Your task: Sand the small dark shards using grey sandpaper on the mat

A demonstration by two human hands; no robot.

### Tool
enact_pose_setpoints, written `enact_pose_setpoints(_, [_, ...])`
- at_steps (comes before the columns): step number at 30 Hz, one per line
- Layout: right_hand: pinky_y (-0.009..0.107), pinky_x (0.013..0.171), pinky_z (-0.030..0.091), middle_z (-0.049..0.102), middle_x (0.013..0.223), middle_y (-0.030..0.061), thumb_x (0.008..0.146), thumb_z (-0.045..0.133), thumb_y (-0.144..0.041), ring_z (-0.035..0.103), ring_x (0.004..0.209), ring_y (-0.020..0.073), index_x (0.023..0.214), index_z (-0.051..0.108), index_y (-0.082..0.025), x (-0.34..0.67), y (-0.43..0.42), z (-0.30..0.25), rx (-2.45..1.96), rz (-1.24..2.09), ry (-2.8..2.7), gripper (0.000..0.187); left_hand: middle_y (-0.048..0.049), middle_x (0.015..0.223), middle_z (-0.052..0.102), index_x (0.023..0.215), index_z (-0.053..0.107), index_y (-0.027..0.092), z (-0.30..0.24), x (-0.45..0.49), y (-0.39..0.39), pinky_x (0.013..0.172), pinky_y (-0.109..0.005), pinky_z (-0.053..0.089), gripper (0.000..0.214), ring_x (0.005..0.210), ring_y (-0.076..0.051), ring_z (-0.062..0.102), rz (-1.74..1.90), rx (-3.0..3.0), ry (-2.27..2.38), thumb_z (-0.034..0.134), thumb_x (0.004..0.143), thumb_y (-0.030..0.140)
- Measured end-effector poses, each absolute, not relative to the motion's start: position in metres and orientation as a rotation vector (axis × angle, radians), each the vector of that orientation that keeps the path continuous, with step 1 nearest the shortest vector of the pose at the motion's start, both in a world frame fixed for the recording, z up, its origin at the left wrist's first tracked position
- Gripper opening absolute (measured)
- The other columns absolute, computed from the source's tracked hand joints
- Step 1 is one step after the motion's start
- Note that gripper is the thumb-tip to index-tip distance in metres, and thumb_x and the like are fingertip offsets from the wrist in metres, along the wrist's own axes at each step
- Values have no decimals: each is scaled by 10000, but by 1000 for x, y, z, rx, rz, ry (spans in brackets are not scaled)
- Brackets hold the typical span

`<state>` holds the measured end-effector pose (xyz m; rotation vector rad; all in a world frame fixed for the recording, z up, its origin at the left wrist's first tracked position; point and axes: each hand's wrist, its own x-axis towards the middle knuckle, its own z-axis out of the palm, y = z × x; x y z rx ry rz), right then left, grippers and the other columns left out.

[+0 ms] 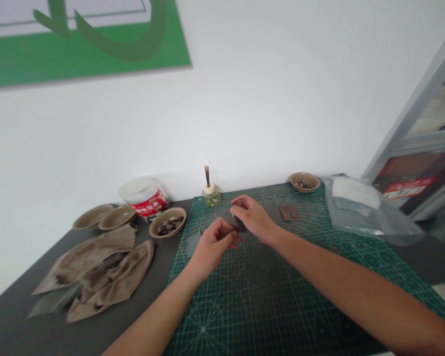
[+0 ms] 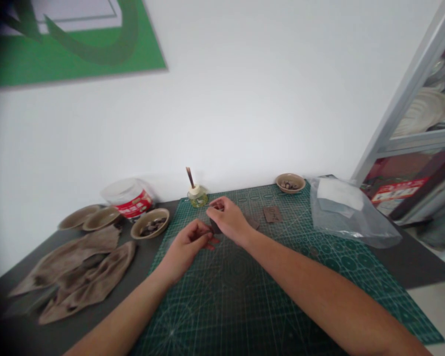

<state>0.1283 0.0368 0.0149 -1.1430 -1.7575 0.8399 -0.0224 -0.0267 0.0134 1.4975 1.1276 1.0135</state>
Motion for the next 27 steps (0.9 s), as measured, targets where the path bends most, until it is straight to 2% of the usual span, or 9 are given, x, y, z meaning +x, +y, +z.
enact_pose_setpoints(4, [335, 783, 468, 604, 989, 41, 785, 640, -405, 585, 852, 192, 1028, 478, -199, 138, 27, 3, -1223, 800, -1420, 358, -10, 829, 630, 877, 538, 178, 14, 4, -17, 691, -308, 542, 150, 760, -170, 657, 1003, 1272, 932, 624, 836, 294])
enact_pose_setpoints(7, [361, 830, 440, 568, 928, 37, 816, 616, -460, 552, 873, 207, 903, 497, -209, 145, 20, -3, -1220, 766, -1463, 291, -17, 877, 630, 971, 566, 176, 12, 15, -12, 714, -291, 528, 169, 777, -151, 636, 1015, 1165, 853, 618, 850, 281])
enact_pose_setpoints(9, [355, 827, 434, 553, 884, 28, 828, 614, -474, 544, 859, 205, 822, 512, -211, 149, 17, -5, -1183, 804, -1553, 282, 10, 803, 598, 892, 574, 168, 9, 19, -9, 694, -247, 502, 128, 740, -123, 594, 1089, 1163, 862, 643, 823, 250])
enact_pose_setpoints(12, [325, 794, 436, 561, 877, 13, 808, 663, -422, 546, 845, 191, 858, 534, -210, 153, 16, -6, -1122, 883, -1603, 253, 36, 717, 552, 746, 533, 160, 5, 19, -3, 645, -202, 457, 155, 685, -101, 537, 1158, 1216, 917, 676, 780, 210])
enact_pose_setpoints(16, [284, 719, 434, 563, 803, -14, 870, 596, -350, 543, 770, 160, 841, 551, -206, 160, 23, -11, -1086, 1000, -1516, 154, 27, 699, 584, 782, 562, 165, -2, 11, 4, 645, -229, 461, 143, 664, -118, 564, 1105, 1319, 1005, 660, 821, 261])
enact_pose_setpoints(20, [264, 653, 420, 558, 752, -30, 904, 558, -344, 527, 700, 142, 855, 561, -207, 169, 24, -12, -1074, 1048, -1476, 145, 31, 652, 594, 849, 643, 163, -8, 0, 10, 581, -208, 419, 137, 605, -109, 538, 1121, 1430, 1194, 681, 816, 289])
enact_pose_setpoints(24, [259, 645, 412, 572, 765, -27, 907, 552, -310, 530, 701, 138, 866, 566, -207, 171, 20, -7, -1076, 982, -1544, 112, -12, 794, 688, 1039, 701, 177, -10, -4, 12, 629, -227, 469, 235, 681, -132, 595, 1107, 1444, 1254, 635, 852, 304])
enact_pose_setpoints(27, [256, 641, 407, 565, 760, -28, 884, 553, -233, 523, 696, 134, 855, 561, -205, 170, 18, -5, -1084, 962, -1574, 41, -41, 912, 720, 1057, 695, 176, -11, -3, 9, 694, -258, 512, 246, 768, -156, 642, 1106, 1395, 1211, 630, 858, 306])
